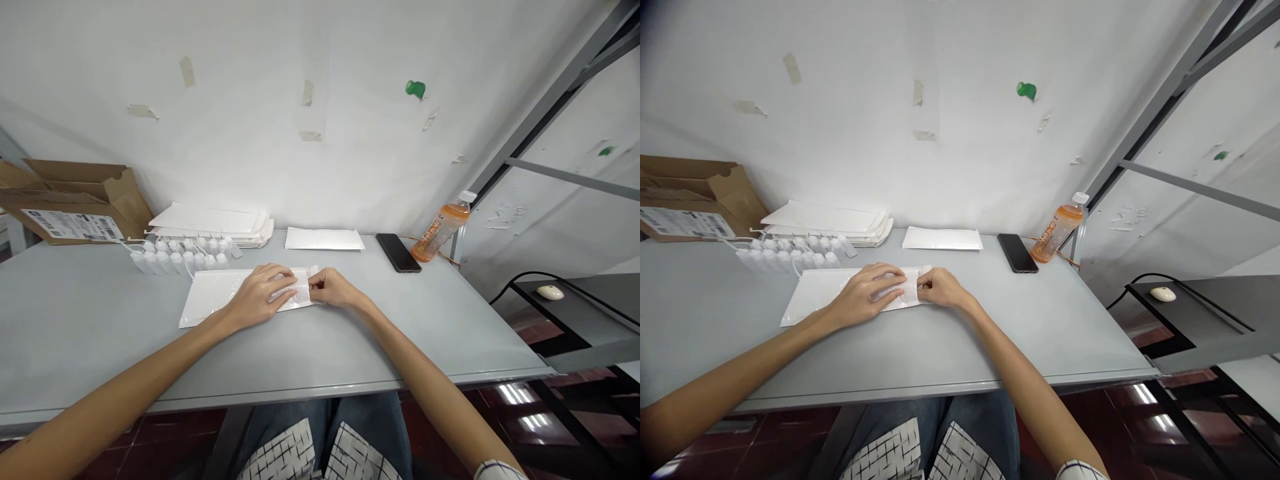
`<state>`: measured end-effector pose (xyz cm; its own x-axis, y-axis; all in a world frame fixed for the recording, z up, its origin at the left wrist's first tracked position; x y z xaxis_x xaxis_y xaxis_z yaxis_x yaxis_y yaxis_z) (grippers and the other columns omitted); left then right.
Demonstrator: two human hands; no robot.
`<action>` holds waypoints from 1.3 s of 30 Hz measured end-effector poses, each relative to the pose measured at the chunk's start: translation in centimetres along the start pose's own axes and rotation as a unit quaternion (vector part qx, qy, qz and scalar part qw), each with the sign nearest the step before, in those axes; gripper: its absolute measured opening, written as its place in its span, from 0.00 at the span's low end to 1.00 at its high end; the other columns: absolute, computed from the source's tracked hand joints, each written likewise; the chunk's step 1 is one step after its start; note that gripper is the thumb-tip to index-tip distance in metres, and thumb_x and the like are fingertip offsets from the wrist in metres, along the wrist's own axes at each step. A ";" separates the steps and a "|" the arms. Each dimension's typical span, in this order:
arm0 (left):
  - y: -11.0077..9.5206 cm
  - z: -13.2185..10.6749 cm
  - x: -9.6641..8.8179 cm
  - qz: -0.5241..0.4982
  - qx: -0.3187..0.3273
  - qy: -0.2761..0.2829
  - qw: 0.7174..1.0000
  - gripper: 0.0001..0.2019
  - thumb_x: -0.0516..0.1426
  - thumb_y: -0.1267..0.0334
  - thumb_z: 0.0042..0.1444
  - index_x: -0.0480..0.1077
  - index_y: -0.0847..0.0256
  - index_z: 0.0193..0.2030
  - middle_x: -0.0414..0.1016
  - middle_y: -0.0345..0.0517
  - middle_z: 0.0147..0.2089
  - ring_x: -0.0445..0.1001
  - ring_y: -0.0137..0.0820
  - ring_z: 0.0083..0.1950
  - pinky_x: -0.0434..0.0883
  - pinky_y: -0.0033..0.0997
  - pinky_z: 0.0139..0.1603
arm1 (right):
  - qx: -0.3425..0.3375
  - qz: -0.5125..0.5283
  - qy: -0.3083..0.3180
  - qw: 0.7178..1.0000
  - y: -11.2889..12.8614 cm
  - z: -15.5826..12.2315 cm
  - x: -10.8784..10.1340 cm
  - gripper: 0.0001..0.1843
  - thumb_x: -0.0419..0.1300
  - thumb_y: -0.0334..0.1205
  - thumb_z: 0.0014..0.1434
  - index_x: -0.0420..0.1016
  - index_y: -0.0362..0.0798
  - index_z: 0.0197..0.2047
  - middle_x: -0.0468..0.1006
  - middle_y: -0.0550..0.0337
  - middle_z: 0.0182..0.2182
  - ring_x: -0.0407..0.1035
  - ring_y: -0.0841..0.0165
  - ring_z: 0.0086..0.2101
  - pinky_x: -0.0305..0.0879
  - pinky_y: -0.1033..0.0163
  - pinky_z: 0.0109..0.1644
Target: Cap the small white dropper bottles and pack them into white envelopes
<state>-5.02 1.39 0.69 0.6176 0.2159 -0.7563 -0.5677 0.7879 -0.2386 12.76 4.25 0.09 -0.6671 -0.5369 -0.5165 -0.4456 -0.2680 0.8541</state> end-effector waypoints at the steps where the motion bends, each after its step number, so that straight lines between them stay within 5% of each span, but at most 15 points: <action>1: 0.0 0.0 0.0 0.001 0.001 0.002 1.000 0.10 0.54 0.61 0.67 0.77 0.59 0.45 0.78 0.50 0.47 0.76 0.36 0.48 0.70 0.41 0.50 | -0.008 0.024 0.023 0.999 0.0 -0.1 0.0 0.07 0.56 0.38 0.48 0.71 0.44 0.23 0.58 0.68 0.17 0.50 0.75 0.23 0.46 0.66 0.28; 5: 0.1 -0.1 0.0 0.003 0.003 0.004 1.000 0.11 0.54 0.62 0.66 0.78 0.59 0.45 0.79 0.50 0.47 0.76 0.36 0.48 0.70 0.41 0.50 | -0.016 0.030 0.026 0.999 -0.1 -0.2 -0.2 0.08 0.57 0.38 0.46 0.67 0.45 0.20 0.58 0.68 0.16 0.50 0.75 0.23 0.46 0.66 0.28; 12: -0.1 0.0 0.3 0.013 -0.002 0.010 1.000 0.11 0.54 0.61 0.66 0.78 0.57 0.44 0.79 0.49 0.47 0.76 0.36 0.48 0.70 0.41 0.50 | 0.019 -0.178 -0.086 0.980 -0.2 0.6 0.3 0.09 0.54 0.30 0.42 0.56 0.47 0.17 0.55 0.69 0.15 0.47 0.75 0.23 0.44 0.64 0.29; 17: 0.1 -0.2 -0.2 0.025 -0.001 0.029 0.999 0.12 0.54 0.59 0.66 0.78 0.56 0.47 0.78 0.50 0.52 0.75 0.39 0.53 0.70 0.43 0.55 | -0.002 -0.083 -0.066 0.994 -0.5 0.2 -0.9 0.10 0.59 0.37 0.48 0.64 0.46 0.19 0.63 0.66 0.19 0.54 0.74 0.24 0.50 0.66 0.29; 22: 0.7 -0.5 -0.3 0.057 0.006 0.067 0.996 0.15 0.55 0.54 0.65 0.78 0.55 0.52 0.74 0.52 0.61 0.71 0.43 0.61 0.68 0.48 0.60 | 0.063 -0.056 -0.164 0.983 -1.5 -0.9 -3.7 0.17 0.64 0.49 0.52 0.72 0.44 0.22 0.71 0.62 0.21 0.57 0.75 0.20 0.54 0.66 0.27; 33: 0.0 -0.5 -0.1 0.101 0.030 0.114 0.988 0.17 0.49 0.56 0.70 0.76 0.54 0.55 0.75 0.52 0.61 0.70 0.45 0.64 0.60 0.55 0.65 | 0.114 0.134 -0.091 0.980 -0.9 -0.5 -1.4 0.11 0.64 0.43 0.56 0.75 0.42 0.35 0.80 0.56 0.29 0.62 0.77 0.16 0.55 0.67 0.22; 39: -0.2 -0.8 0.5 0.096 0.029 0.101 0.990 0.18 0.47 0.58 0.71 0.72 0.56 0.60 0.74 0.53 0.62 0.69 0.43 0.66 0.60 0.54 0.67 | -0.010 0.053 -0.056 0.997 -0.4 -0.2 -0.1 0.14 0.60 0.37 0.57 0.81 0.44 0.46 0.76 0.60 0.33 0.63 0.76 0.25 0.62 0.66 0.31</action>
<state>-5.07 0.90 -0.11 0.3767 0.2489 -0.8923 -0.6285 0.7763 -0.0488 13.14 4.25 -0.15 -0.7730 -0.4710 -0.4250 -0.3568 -0.2313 0.9051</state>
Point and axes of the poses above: each hand's wrist, its own z-axis towards the middle knuckle, its own x-axis out of the palm, y = z × x, the point moved 4 cm from there along z, towards the middle knuckle
